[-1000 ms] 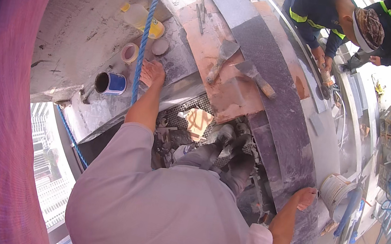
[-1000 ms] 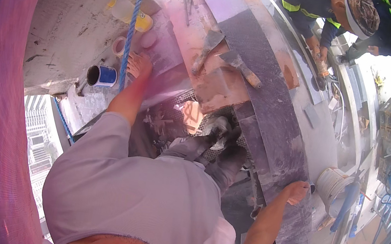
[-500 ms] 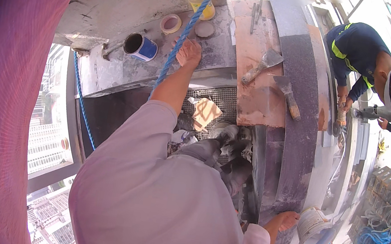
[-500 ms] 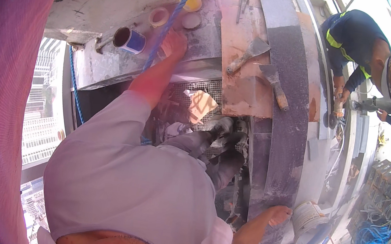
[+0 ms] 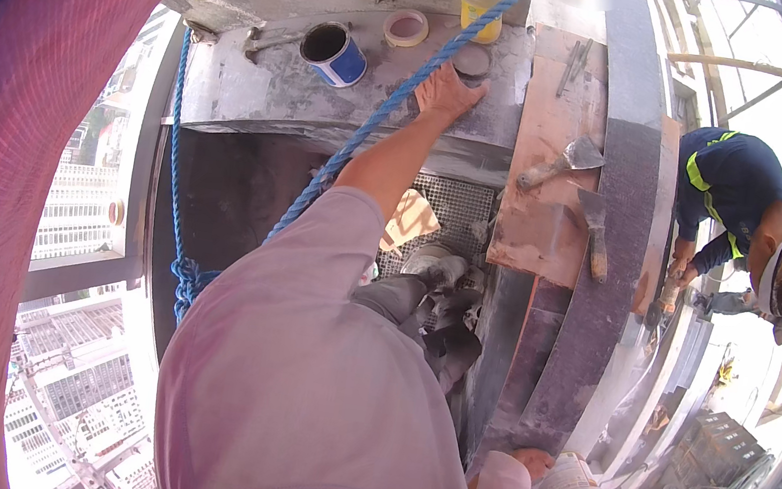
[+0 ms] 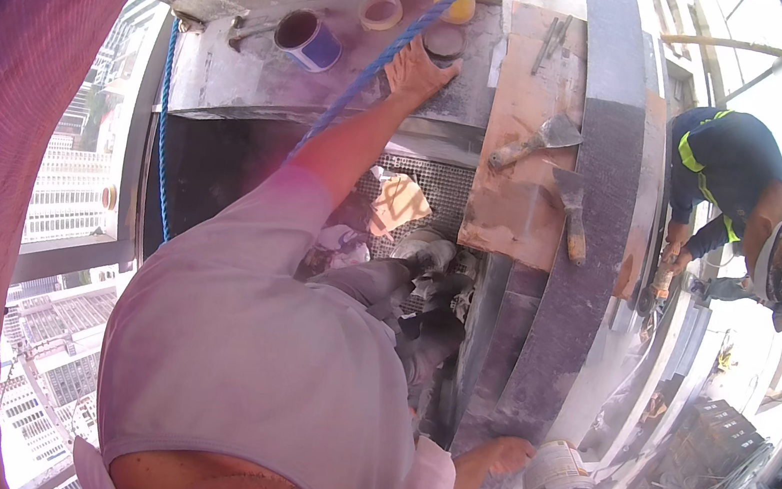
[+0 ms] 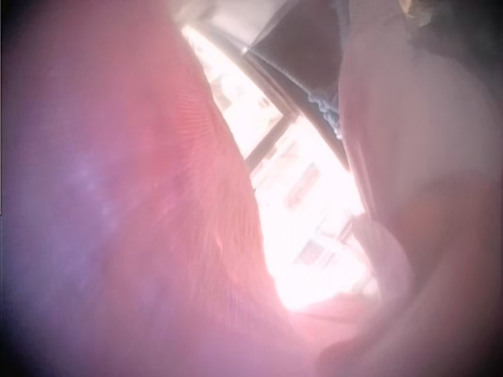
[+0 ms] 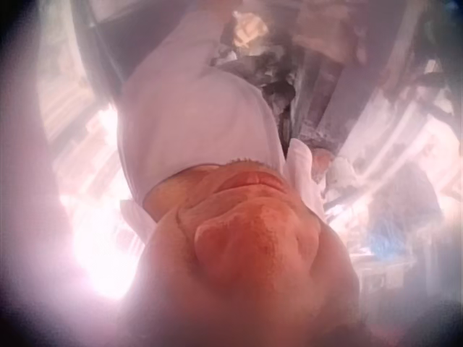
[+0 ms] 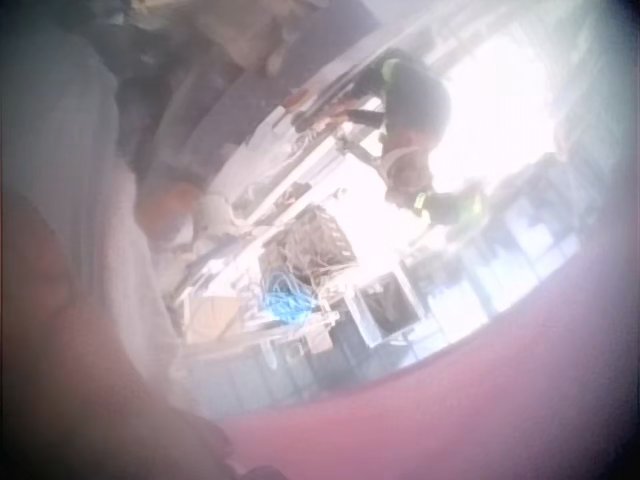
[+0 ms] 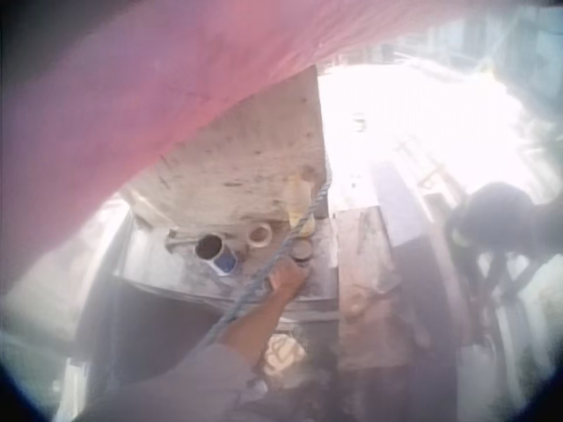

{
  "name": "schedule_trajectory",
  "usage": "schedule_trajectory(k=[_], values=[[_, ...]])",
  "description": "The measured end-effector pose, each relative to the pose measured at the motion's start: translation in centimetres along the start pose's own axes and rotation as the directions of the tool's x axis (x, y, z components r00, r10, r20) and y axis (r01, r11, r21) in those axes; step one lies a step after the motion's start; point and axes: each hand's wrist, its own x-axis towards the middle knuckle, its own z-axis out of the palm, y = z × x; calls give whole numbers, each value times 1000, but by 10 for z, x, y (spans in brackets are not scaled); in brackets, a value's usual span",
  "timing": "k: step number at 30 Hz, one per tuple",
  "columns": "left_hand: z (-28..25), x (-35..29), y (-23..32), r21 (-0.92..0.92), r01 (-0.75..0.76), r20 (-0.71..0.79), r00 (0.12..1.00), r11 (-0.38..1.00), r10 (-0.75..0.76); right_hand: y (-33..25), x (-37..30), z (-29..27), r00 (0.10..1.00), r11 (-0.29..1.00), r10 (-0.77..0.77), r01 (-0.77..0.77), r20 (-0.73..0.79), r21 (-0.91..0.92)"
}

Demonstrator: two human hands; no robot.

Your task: The person measures and marks a curved concrete ledge, then uses a hammer and chisel to create a groove for an orange cable. The person secures the cable into the groove and applies sealant around a nearby pipe.

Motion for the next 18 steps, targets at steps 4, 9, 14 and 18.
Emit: schedule_trajectory(k=[4, 9, 14, 18], values=[[0, -1, -1, -45, 73, -59, 995, 996, -75, 2, 12, 1, 982, 990, -129, 135, 136, -33], [20, -9, -19, -170, 140, -404, 893, 975, -199, 12, 17, 1, 933, 992, 19, 26, 359, -121], [20, -30, -31, -162, 47, -446, 888, 986, -116, 21, 11, 57, 948, 959, -244, 267, 202, -94], [22, -42, 14, -314, -259, -372, 919, 913, 133, 35, 21, 52, 988, 996, -82, 84, 130, -8]])
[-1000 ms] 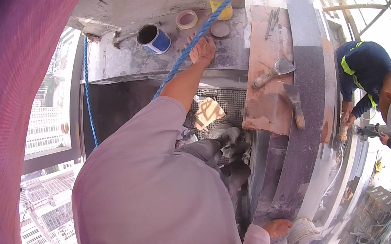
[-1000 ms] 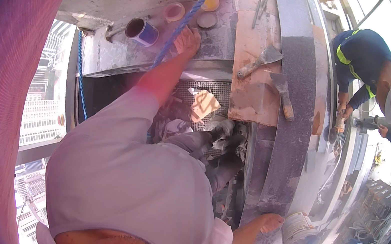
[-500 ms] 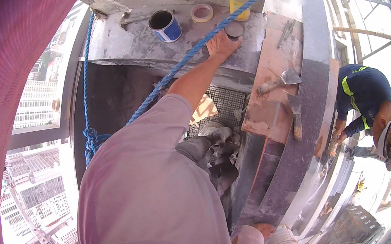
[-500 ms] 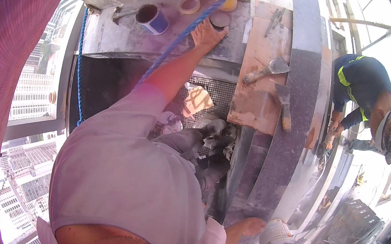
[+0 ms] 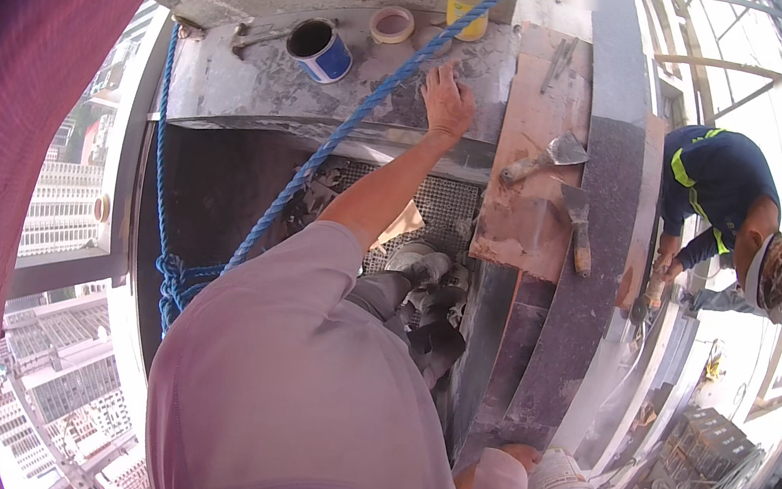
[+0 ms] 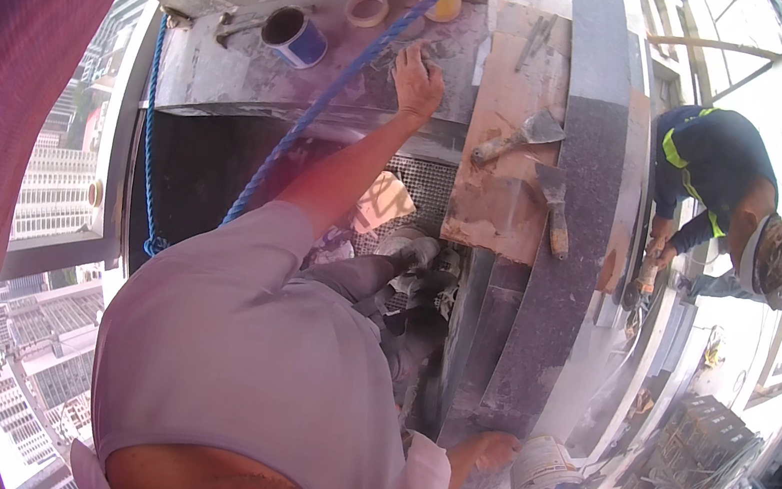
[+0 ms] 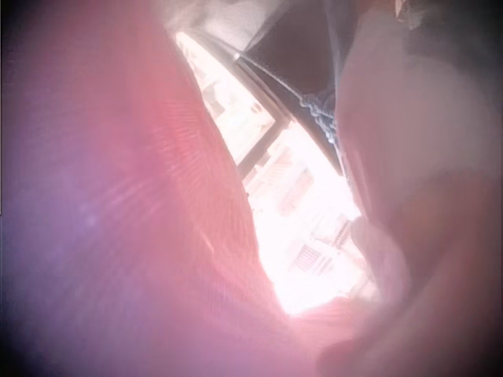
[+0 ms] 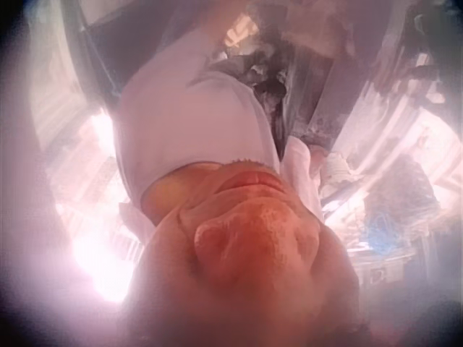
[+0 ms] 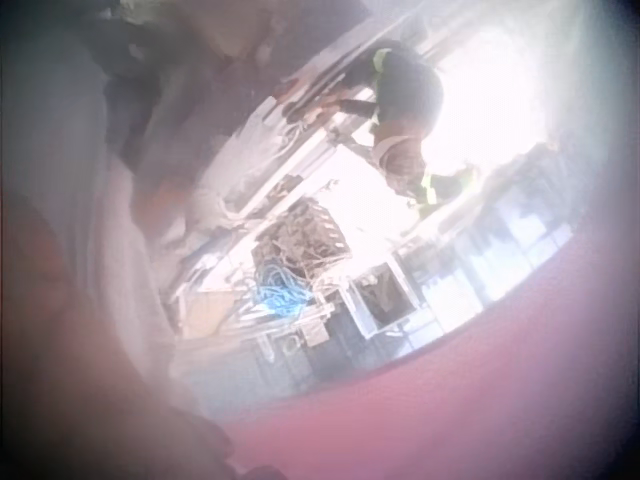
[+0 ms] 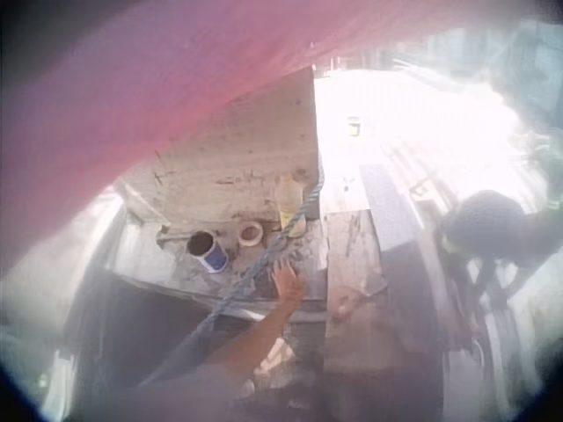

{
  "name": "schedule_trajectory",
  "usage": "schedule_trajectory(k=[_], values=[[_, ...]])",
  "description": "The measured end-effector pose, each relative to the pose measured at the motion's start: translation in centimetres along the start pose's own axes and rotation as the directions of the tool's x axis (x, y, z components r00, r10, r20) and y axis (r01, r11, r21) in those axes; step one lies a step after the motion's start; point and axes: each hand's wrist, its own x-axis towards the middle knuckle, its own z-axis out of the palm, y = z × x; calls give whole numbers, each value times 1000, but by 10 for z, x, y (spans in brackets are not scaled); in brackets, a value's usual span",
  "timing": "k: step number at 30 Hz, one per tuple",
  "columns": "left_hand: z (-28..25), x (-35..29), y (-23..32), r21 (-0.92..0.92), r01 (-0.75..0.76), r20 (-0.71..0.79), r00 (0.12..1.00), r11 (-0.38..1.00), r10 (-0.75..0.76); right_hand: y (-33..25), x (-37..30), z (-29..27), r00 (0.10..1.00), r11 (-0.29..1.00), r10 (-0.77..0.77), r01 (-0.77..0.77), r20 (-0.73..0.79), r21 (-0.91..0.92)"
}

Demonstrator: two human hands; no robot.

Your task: The person measures and marks a curved concrete ledge, then uses a hammer and chisel to create a groove for an orange cable. The person secures the cable into the groove and applies sealant around a nearby pipe.

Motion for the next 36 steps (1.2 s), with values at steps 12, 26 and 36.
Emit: schedule_trajectory(k=[12, 26, 36], values=[[161, 63, 135, 281, -104, 509, 859, 954, -56, -25, -4, -34, 939, 952, 299, -307, 171, 21], [150, 118, 83, -235, 630, 866, 482, 740, -136, -35, -17, -48, 936, 939, 325, -336, 134, 70], [35, 27, 64, -371, 925, 926, 375, 83, -46, -14, -6, -22, 935, 938, 344, -347, 88, 19]])
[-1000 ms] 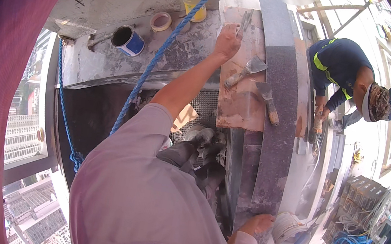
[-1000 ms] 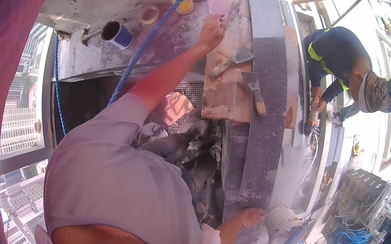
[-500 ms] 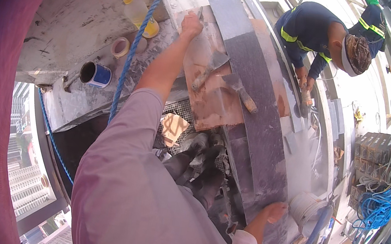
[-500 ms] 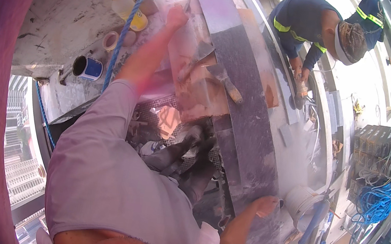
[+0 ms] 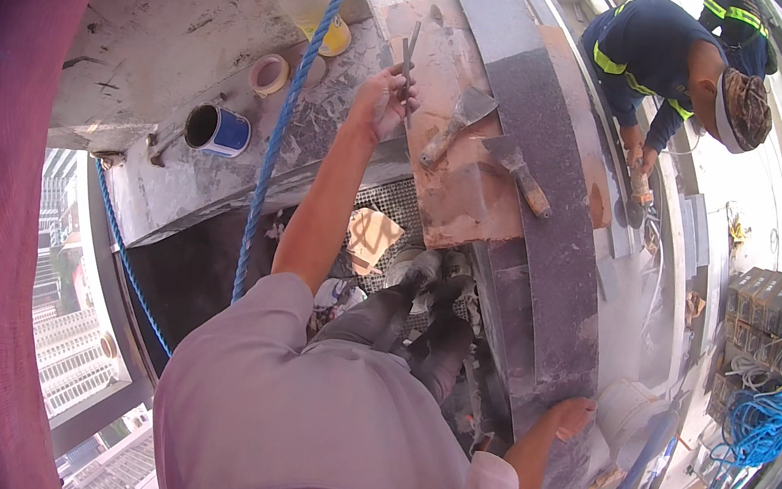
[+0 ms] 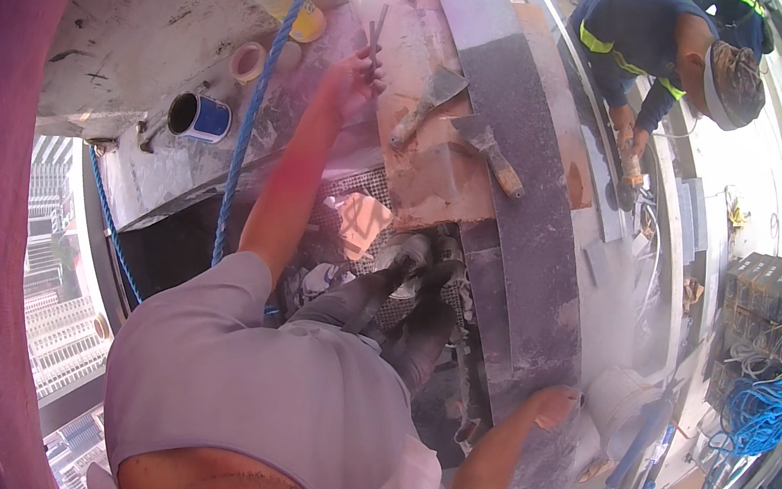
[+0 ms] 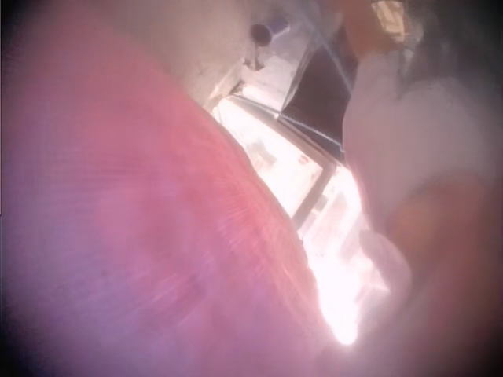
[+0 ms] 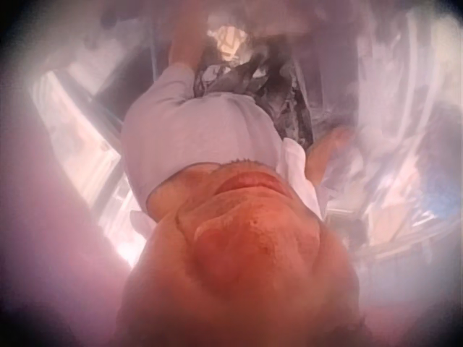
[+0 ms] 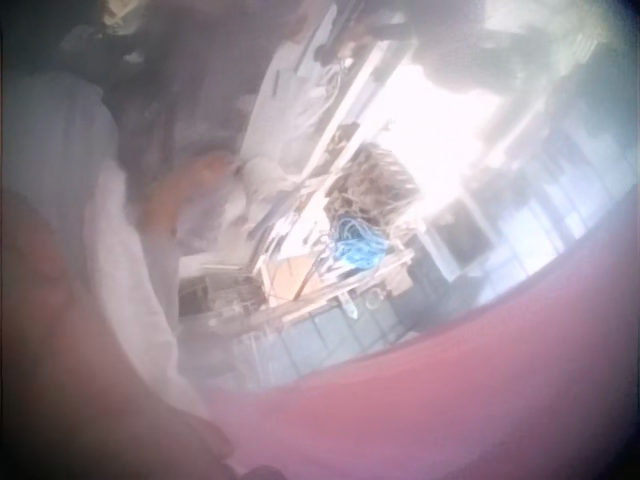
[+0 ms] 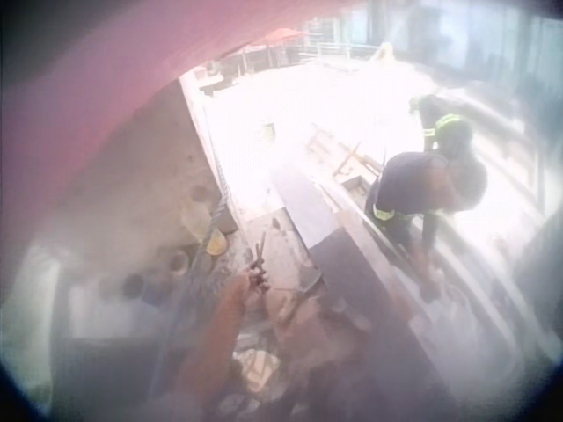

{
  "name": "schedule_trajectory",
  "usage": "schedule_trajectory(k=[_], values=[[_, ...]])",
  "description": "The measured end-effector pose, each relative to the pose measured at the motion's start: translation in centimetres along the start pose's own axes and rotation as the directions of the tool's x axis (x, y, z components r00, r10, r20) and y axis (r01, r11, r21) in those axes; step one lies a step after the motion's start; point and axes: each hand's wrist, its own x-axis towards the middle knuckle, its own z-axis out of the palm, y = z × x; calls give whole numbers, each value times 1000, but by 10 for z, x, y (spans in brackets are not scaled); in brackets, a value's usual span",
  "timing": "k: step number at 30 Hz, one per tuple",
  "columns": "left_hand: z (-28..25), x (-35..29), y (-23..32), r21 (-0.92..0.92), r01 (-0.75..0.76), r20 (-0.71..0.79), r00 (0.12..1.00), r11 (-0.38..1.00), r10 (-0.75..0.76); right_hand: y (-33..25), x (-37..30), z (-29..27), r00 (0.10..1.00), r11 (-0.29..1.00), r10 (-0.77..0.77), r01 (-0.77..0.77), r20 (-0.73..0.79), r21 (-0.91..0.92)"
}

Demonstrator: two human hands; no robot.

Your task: The person measures and marks a curved concrete ledge, then uses a hammer and chisel to create a groove for an orange cable. The person secures the cable into the groove and applies sealant around a nearby pipe.

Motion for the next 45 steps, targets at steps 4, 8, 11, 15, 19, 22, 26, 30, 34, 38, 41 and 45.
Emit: schedule_trajectory(k=[4, 8, 11, 15, 19, 22, 26, 30, 34, 38, 41, 45], values=[[11, -60, -6, 60, 53, 54, 997, 997, -56, -18, -25, -22, 997, 996, 69, -67, -29, 63], [-4, -118, -4, 239, 73, 229, 965, 968, -129, -45, -19, -32, 1000, 992, 5, -6, 5, 128], [41, -150, -28, 241, 197, 364, 889, 950, -277, -24, -17, -35, 998, 972, 0, -14, 61, 234], [105, -200, -72, 511, 134, 427, 818, 849, -386, -12, -15, -28, 1000, 934, -8, -3, 30, 358], [144, -246, -134, 513, 232, 578, 619, 826, -532, 5, -23, -28, 997, 719, 56, -81, 59, 691], [135, -269, -175, 531, 202, 719, 407, 823, -563, 13, -77, -69, 964, 200, -268, 46, 9, 979], [109, -292, -216, 680, -2, 729, 108, 733, -676, 70, -185, -85, 566, 38, -782, 460, -260, 887], [61, -330, -282, 824, -191, 555, 81, 534, -828, 152, -256, 60, 191, 235, -966, 376, 173, 896], [-27, -351, -377, 944, -210, 295, 199, 253, -935, 266, -276, 257, 190, 698, -714, 265, 674, 665], [-110, -403, -441, 997, 69, 19, 235, 36, -972, 383, -318, 364, 419, 826, -350, -284, 837, 488], [-154, -448, -475, 986, -77, -132, 207, -151, -969, 442, -314, 331, 192, 555, -264, -771, 945, 312], [-203, -472, -503, 903, -277, -300, 137, -327, -944, 451, -345, 301, 218, -47, -509, -973, 832, 226]])
